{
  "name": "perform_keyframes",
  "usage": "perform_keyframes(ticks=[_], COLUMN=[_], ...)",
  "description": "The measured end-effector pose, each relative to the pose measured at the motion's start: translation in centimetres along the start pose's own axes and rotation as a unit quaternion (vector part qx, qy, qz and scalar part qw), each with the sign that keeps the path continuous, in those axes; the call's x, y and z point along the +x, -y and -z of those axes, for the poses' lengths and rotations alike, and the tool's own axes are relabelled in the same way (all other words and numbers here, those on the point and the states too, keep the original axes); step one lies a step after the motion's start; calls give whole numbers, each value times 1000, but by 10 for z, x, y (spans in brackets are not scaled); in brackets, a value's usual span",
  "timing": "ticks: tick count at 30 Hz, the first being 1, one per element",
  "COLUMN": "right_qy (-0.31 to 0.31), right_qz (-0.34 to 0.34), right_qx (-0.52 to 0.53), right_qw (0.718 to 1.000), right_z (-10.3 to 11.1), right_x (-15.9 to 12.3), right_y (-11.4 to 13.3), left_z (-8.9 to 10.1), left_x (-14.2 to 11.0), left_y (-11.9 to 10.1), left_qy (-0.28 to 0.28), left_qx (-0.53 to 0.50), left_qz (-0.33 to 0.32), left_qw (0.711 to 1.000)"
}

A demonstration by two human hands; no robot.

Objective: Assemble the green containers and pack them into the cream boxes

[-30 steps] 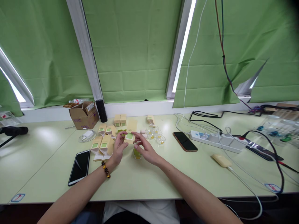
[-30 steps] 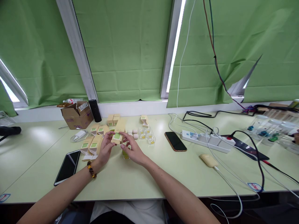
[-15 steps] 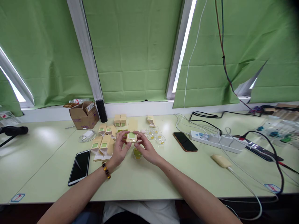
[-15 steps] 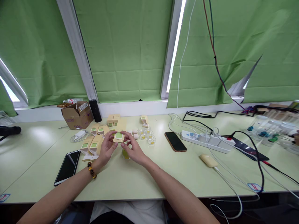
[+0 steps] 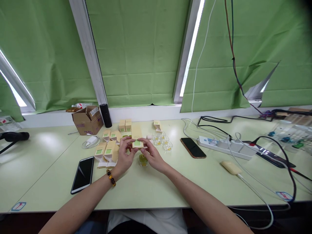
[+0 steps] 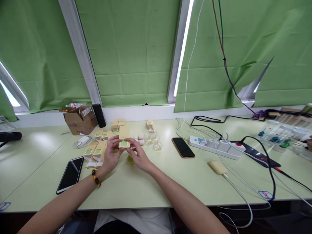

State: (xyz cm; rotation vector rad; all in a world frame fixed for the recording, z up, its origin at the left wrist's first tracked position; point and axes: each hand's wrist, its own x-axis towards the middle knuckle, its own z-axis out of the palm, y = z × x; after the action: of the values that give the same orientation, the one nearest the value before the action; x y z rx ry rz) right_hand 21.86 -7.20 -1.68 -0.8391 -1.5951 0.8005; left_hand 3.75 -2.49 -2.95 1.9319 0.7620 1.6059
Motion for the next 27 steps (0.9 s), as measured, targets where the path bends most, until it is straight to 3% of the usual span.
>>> perform_keyframes(ticks=[8,14,22,27], right_qy=[-1,-11,28,54], right_qz=[-1,50,137,183], right_qx=[-10,-91,-318,-363], right_qw=[1000,995,938,912], right_z=[2,3,-1,-3], right_x=[3,1,-7,-8], right_y=[-6,-9,-12,-8], left_z=[0,1,0,0], left_x=[-2,-4,-2,1], left_y=[-1,-3,-7,-9], left_qy=[17,30,6,-42], left_qx=[36,40,82,86], left_qz=[-11,-13,-17,-7], left_qw=[999,999,996,995])
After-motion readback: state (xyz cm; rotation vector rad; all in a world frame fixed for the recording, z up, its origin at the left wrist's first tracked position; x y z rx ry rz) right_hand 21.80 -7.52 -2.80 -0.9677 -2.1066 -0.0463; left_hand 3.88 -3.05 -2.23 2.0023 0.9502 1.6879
